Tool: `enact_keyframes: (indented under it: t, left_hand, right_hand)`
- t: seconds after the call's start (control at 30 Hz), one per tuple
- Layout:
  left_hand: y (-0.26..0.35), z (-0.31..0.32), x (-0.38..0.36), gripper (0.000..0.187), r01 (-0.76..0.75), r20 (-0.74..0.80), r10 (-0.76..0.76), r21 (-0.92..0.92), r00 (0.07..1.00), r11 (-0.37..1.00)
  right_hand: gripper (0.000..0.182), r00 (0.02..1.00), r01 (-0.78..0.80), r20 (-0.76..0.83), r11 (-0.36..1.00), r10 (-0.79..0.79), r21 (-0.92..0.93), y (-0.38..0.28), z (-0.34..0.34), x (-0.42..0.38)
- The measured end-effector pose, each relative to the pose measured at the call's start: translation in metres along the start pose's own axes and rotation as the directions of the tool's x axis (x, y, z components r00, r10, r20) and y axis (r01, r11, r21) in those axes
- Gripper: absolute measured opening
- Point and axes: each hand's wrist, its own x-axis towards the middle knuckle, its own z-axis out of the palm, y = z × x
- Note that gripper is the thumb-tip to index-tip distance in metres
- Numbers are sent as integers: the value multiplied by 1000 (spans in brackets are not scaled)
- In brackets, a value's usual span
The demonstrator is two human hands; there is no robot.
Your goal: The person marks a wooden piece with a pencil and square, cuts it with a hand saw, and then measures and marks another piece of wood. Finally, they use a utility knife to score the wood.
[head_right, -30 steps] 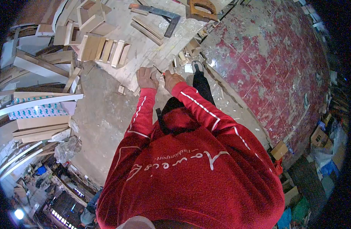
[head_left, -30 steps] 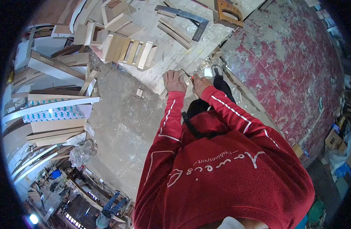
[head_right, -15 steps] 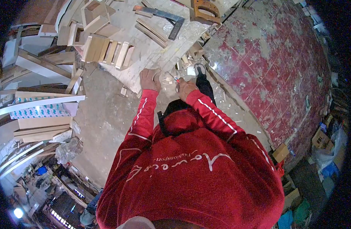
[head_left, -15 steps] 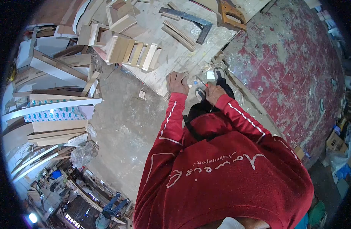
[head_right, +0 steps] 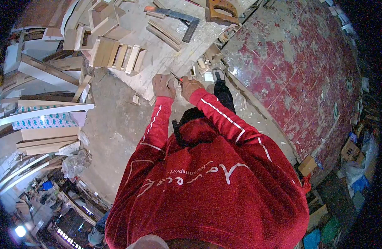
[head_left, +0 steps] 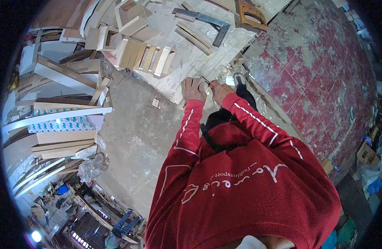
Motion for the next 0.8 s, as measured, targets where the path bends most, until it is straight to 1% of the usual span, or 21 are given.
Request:
enact_keyframes:
  t: [0.07, 0.2, 0.27, 0.4, 0.47, 0.6, 0.67, 0.8]
  left_hand:
    - [0, 1, 0, 16, 14, 1, -14, -22, 1000, 1000]
    - [-3, 4, -1, 18, 16, 4, -16, -43, 1000, 999]
    - [-1, 3, -1, 19, 35, 24, -34, -24, 999, 999]
    - [-3, 6, -5, 18, 21, 20, -21, 0, 1000, 1000]
    - [-6, 8, -5, 18, 32, 35, -32, -4, 999, 999]
    - [-7, 8, -9, 17, 42, 29, -42, -10, 999, 999]
    - [-10, 11, -5, 17, 41, 15, -40, -32, 999, 999]
    - [-3, 5, -3, 17, 84, 57, -81, -48, 995, 995]
  right_hand:
    - [29, 999, 23, 23, 1000, -23, 8, -1, -3, -1]
    - [29, 1000, 20, 10, 1000, -20, -2, 3, 3, 2]
    - [26, 1000, 4, 30, 1000, -4, -8, 2, 3, 3]
    - [25, 999, -19, 34, 999, 20, -27, 4, 5, -3]
    - [24, 1000, 22, 6, 999, -21, -41, 10, 8, -2]
    - [30, 1000, 14, -3, 1000, -14, -2, 16, 12, -10]
    - [29, 998, 46, -33, 998, -47, -36, 21, 14, -6]
    - [23, 998, 39, -40, 998, -41, -40, 23, 14, -9]
